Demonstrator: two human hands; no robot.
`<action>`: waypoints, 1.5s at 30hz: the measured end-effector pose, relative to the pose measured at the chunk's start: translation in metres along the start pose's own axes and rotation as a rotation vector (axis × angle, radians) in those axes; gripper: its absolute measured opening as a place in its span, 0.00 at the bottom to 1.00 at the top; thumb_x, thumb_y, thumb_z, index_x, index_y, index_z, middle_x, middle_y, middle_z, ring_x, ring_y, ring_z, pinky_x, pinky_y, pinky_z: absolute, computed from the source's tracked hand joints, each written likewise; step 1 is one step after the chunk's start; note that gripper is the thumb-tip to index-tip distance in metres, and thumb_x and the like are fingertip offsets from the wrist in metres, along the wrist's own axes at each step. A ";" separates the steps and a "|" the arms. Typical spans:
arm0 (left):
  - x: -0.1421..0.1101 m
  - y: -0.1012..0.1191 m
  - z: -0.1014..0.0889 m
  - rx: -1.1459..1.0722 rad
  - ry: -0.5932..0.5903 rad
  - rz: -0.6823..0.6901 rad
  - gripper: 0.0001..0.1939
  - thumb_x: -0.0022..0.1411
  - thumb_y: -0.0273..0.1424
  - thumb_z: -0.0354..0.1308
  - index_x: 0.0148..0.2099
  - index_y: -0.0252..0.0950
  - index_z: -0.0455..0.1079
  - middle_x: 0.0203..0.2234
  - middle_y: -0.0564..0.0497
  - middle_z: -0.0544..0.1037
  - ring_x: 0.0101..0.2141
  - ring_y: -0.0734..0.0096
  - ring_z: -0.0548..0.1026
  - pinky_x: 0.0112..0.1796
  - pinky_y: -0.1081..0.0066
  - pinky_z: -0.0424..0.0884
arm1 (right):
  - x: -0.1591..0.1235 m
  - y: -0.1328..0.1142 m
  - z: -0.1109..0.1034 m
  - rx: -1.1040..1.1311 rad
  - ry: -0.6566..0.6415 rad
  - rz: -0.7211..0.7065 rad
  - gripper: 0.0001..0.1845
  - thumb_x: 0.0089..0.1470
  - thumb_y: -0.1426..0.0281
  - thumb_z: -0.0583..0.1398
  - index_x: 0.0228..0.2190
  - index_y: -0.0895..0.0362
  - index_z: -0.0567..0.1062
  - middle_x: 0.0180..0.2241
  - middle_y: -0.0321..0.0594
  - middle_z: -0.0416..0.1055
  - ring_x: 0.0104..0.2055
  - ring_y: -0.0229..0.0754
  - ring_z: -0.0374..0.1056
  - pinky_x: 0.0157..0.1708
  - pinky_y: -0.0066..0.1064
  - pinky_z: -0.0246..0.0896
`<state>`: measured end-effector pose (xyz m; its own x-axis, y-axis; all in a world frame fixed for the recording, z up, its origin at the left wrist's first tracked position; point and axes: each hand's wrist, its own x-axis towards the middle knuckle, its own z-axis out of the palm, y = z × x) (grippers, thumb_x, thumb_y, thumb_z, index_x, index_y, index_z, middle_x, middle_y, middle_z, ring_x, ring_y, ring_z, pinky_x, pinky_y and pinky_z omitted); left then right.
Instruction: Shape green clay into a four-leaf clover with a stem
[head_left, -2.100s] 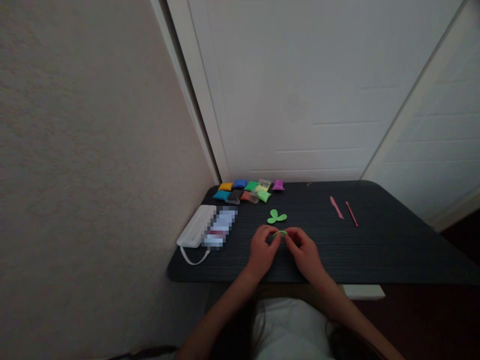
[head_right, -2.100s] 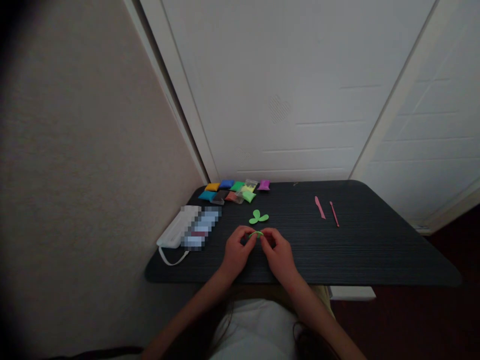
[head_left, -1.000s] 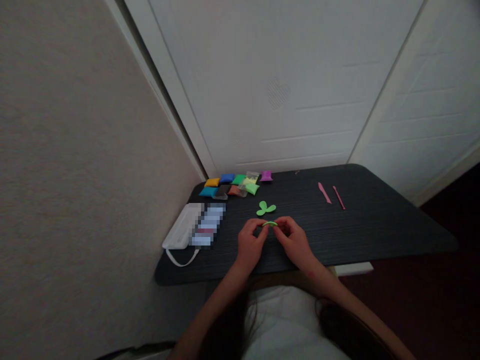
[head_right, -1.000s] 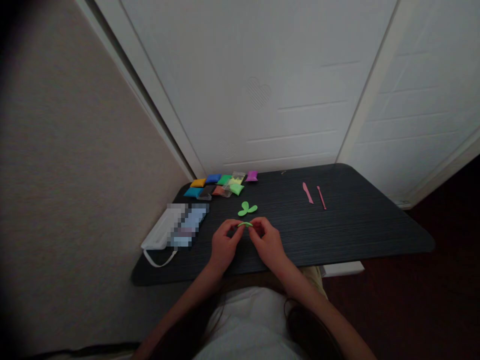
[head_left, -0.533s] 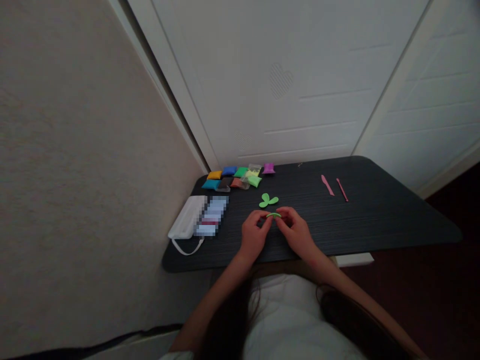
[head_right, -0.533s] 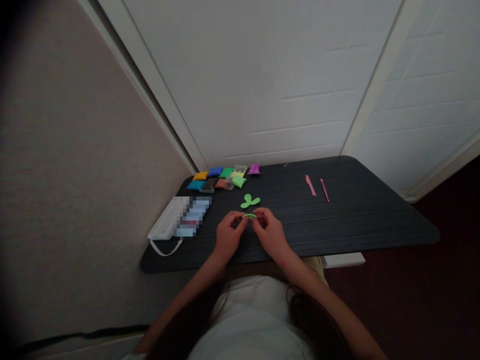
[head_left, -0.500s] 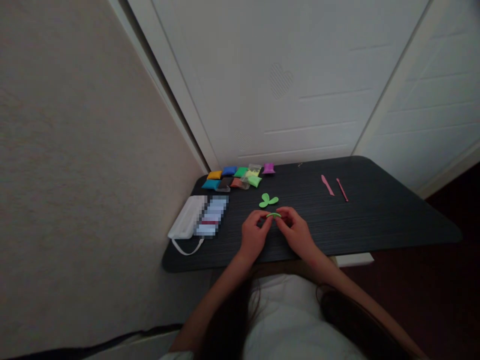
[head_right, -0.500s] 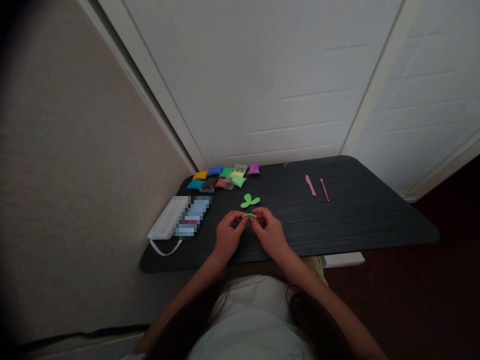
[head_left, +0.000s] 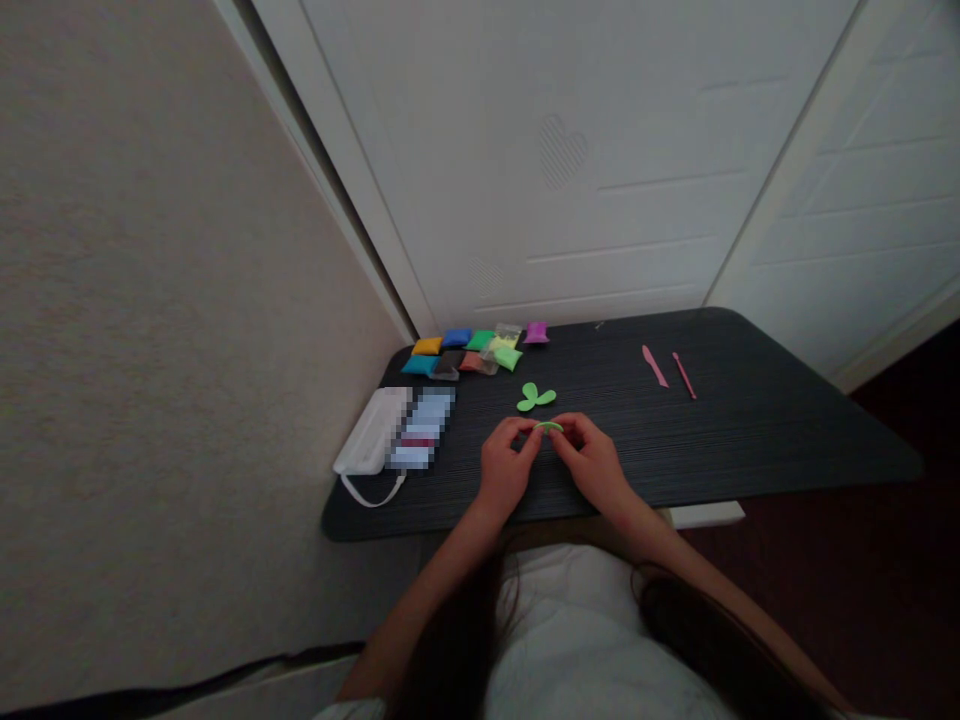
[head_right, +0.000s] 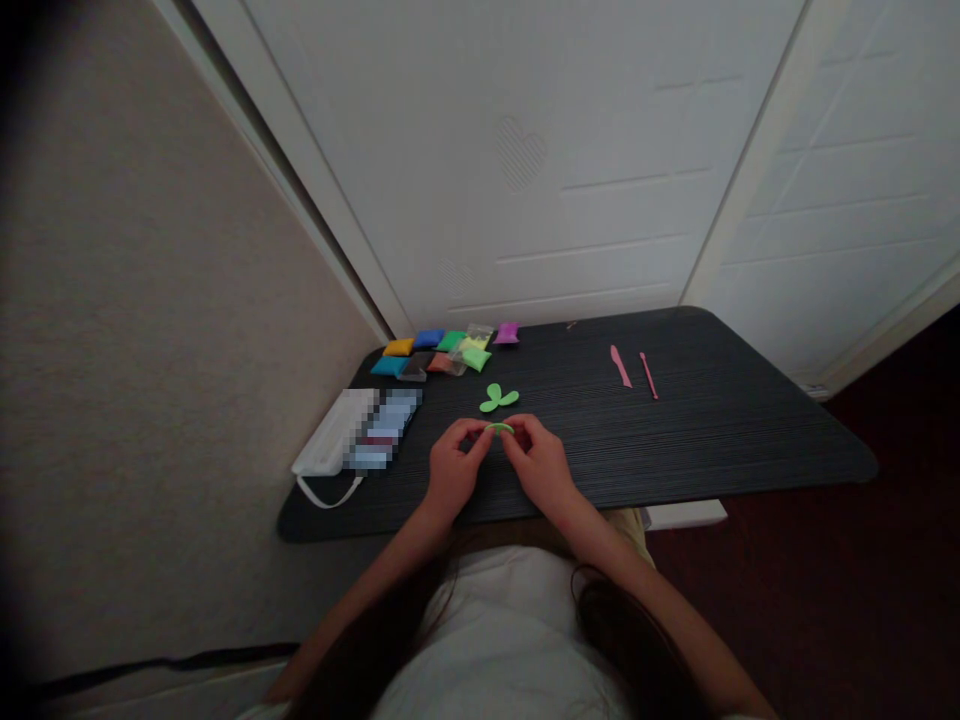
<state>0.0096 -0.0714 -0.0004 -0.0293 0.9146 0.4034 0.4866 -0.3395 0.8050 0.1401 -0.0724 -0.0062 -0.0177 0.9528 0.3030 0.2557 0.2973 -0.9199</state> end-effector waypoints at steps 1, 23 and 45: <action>0.000 -0.001 0.000 -0.010 -0.004 -0.004 0.09 0.54 0.35 0.52 0.33 0.36 0.68 0.29 0.52 0.72 0.31 0.74 0.68 0.33 0.73 0.63 | 0.000 0.000 0.000 0.004 -0.005 0.003 0.10 0.49 0.63 0.53 0.32 0.55 0.68 0.29 0.37 0.70 0.29 0.38 0.65 0.31 0.30 0.60; 0.003 -0.006 0.000 -0.093 -0.069 -0.088 0.11 0.53 0.37 0.52 0.35 0.35 0.68 0.29 0.51 0.73 0.30 0.73 0.69 0.33 0.73 0.64 | -0.001 0.004 0.001 -0.005 -0.024 0.025 0.10 0.49 0.63 0.53 0.32 0.54 0.68 0.28 0.36 0.69 0.28 0.37 0.65 0.29 0.29 0.59; 0.002 -0.004 -0.001 -0.077 -0.084 -0.087 0.12 0.53 0.38 0.51 0.34 0.35 0.69 0.28 0.51 0.73 0.30 0.72 0.69 0.32 0.73 0.64 | -0.001 0.005 0.001 0.009 -0.030 0.043 0.12 0.49 0.61 0.53 0.33 0.55 0.67 0.28 0.38 0.69 0.29 0.39 0.65 0.29 0.30 0.59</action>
<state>0.0067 -0.0679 -0.0028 0.0062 0.9553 0.2956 0.4172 -0.2711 0.8674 0.1401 -0.0718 -0.0113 -0.0357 0.9661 0.2556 0.2481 0.2563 -0.9342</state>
